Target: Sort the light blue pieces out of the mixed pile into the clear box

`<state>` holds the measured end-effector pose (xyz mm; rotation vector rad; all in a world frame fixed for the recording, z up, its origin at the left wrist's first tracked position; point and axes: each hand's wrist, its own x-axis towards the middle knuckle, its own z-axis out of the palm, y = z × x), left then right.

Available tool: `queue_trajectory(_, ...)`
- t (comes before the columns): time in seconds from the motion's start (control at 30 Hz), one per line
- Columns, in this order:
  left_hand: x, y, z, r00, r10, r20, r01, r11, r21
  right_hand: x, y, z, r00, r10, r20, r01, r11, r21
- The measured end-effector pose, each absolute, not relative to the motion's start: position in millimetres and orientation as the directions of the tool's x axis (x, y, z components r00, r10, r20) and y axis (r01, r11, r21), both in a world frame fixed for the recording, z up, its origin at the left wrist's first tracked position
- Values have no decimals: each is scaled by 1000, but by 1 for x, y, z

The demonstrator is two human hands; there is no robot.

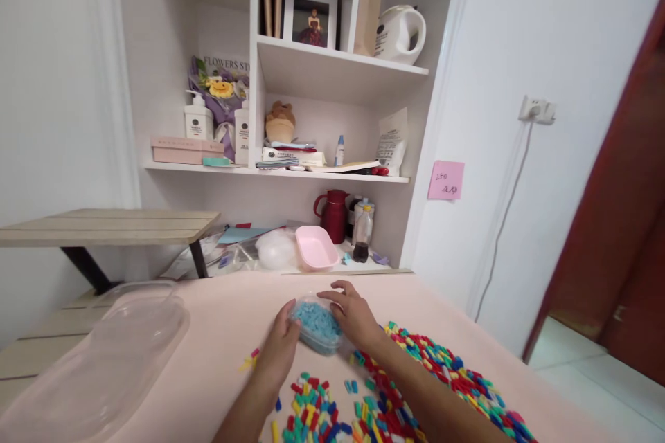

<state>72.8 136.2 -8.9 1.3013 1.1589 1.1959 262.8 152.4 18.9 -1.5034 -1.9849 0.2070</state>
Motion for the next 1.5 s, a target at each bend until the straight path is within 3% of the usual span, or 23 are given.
queue_trajectory(0.13, 76, 141, -15, 7, 994, 113, 116, -113, 987, 259, 143, 25, -319, 873, 369, 731, 474, -490)
queue_trajectory(0.27, 80, 145, -22, -46, 986, 158, 116, -152, 982, 255, 134, 34, -417, 863, 286, 760, 504, -410)
queue_trajectory(0.6, 84, 140, -22, -51, 993, 103, -205, -112, 972, 241, 127, 37, -338, 912, 232, 846, 403, -349)
queue_trajectory(0.83, 83, 129, -9, -83, 990, 114, -145, -125, 982, 223, 116, 38, -269, 939, 217, 916, 318, -244)
queue_trajectory(1.1, 79, 134, -12, -102, 989, 104, 15, -103, 995, 220, 117, 35, -256, 937, 237, 930, 305, -203)
queue_trajectory(1.33, 72, 130, -7, -87, 983, 164, 0, -164, 986, 217, 117, 34, -259, 938, 228, 935, 303, -184)
queue_trajectory(1.5, 70, 137, -5, -50, 994, 102, -86, -106, 991, 222, 117, 36, -282, 943, 177, 920, 318, -229)
